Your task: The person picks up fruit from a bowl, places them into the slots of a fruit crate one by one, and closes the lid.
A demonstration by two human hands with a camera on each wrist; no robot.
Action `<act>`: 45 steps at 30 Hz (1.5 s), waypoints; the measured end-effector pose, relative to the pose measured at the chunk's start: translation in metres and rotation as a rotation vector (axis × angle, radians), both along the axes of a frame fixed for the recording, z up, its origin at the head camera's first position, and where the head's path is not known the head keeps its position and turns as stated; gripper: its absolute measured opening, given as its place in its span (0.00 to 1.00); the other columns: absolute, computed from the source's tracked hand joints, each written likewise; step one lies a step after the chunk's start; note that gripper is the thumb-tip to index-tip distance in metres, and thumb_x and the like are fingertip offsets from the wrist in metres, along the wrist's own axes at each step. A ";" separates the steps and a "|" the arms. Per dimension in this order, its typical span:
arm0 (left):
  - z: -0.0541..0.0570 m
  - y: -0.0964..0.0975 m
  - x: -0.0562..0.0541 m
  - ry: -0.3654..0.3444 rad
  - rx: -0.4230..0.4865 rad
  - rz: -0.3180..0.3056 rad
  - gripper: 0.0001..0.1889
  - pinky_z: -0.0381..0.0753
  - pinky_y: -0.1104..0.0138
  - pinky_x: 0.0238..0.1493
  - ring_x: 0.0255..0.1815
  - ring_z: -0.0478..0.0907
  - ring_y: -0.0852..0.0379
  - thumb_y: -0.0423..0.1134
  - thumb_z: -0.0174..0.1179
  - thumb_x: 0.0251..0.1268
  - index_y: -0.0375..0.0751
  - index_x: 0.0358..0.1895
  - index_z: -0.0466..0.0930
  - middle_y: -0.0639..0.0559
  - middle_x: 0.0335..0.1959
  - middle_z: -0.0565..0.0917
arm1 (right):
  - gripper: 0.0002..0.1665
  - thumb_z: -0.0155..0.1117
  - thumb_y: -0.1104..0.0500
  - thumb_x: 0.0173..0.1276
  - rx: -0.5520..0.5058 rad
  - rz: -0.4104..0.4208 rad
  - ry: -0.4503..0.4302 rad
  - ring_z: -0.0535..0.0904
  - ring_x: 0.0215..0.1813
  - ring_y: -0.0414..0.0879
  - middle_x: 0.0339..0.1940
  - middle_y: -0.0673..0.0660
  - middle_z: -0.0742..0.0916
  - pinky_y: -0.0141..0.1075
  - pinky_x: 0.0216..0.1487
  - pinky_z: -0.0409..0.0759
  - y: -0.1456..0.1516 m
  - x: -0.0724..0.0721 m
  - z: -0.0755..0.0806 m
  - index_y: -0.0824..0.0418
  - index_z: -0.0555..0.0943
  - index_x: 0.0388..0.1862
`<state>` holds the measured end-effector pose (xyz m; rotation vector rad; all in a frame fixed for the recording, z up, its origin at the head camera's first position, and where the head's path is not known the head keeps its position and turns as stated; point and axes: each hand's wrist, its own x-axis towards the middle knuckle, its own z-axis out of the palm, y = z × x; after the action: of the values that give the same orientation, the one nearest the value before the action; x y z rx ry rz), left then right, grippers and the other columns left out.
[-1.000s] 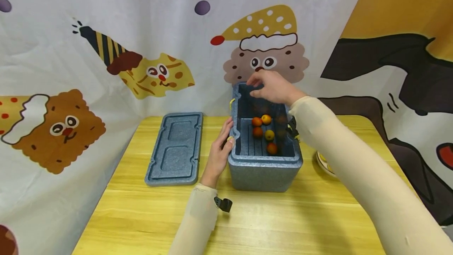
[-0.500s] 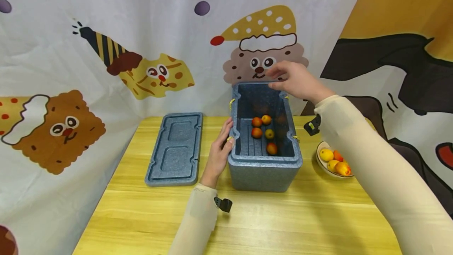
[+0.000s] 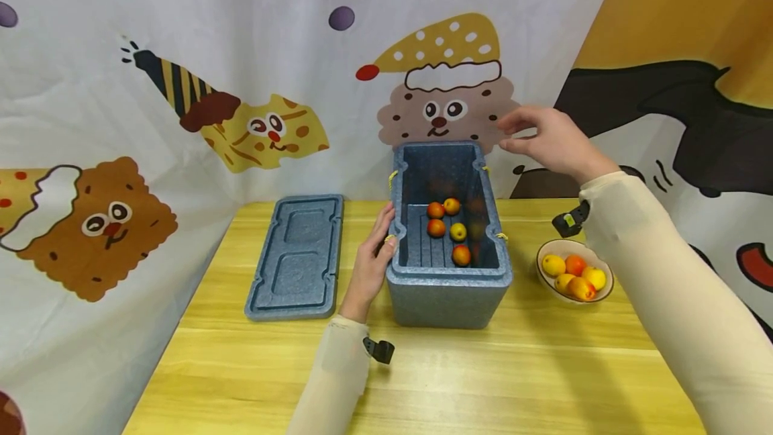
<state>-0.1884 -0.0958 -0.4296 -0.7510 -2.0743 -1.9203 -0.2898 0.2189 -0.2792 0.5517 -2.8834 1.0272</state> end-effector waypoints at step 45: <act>-0.003 0.000 0.000 0.018 0.043 -0.036 0.25 0.51 0.53 0.72 0.75 0.47 0.33 0.22 0.44 0.70 0.15 0.69 0.57 0.25 0.73 0.54 | 0.30 0.59 0.49 0.74 0.107 -0.143 -0.210 0.69 0.60 0.69 0.61 0.73 0.75 0.66 0.55 0.68 0.109 0.040 -0.101 0.69 0.71 0.65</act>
<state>-0.1887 -0.0956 -0.4322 -0.7983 -2.0153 -1.9635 -0.2494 0.3278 -0.3803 0.2488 -3.1200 0.9688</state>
